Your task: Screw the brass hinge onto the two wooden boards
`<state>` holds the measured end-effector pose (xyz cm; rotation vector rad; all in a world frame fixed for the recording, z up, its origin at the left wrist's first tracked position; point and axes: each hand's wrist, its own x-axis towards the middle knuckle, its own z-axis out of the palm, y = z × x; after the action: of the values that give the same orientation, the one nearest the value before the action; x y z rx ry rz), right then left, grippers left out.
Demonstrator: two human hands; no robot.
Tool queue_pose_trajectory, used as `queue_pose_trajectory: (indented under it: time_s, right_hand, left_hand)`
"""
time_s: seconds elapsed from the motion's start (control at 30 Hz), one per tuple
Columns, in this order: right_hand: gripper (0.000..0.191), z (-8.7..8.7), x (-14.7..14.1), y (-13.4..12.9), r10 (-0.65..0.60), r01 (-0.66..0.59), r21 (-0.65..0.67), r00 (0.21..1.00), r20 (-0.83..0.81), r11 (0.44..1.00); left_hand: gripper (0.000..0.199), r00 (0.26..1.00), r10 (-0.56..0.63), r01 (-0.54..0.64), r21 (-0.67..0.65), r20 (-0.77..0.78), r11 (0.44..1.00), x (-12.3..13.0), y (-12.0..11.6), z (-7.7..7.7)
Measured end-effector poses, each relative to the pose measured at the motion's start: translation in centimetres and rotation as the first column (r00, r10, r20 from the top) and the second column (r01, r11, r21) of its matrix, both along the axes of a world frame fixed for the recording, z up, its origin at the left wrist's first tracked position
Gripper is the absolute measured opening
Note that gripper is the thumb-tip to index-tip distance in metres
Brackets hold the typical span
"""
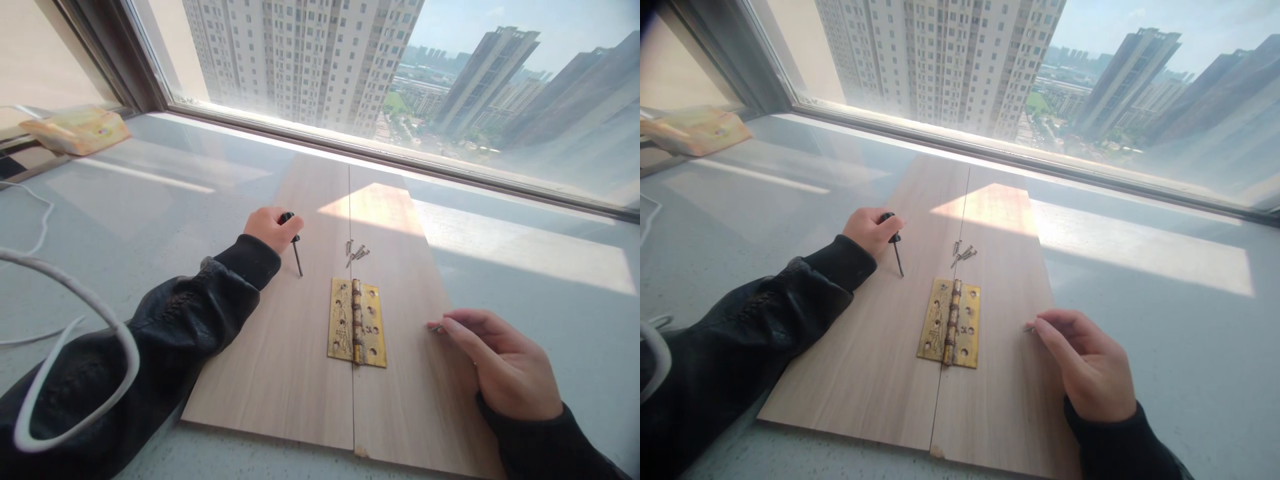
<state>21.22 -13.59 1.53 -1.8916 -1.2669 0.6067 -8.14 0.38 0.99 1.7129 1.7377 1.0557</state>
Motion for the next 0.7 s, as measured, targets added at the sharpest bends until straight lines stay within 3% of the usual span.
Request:
queue_pose_trajectory:
  time_s: [0.7]
  right_hand:
    - [0.030,-0.43,0.34,0.25,-0.048,0.045,-0.037,0.997,-0.067,0.998]
  left_hand:
    - [0.030,0.991,0.130,-0.129,0.044,-0.020,0.991,0.34,-0.19,-0.73]
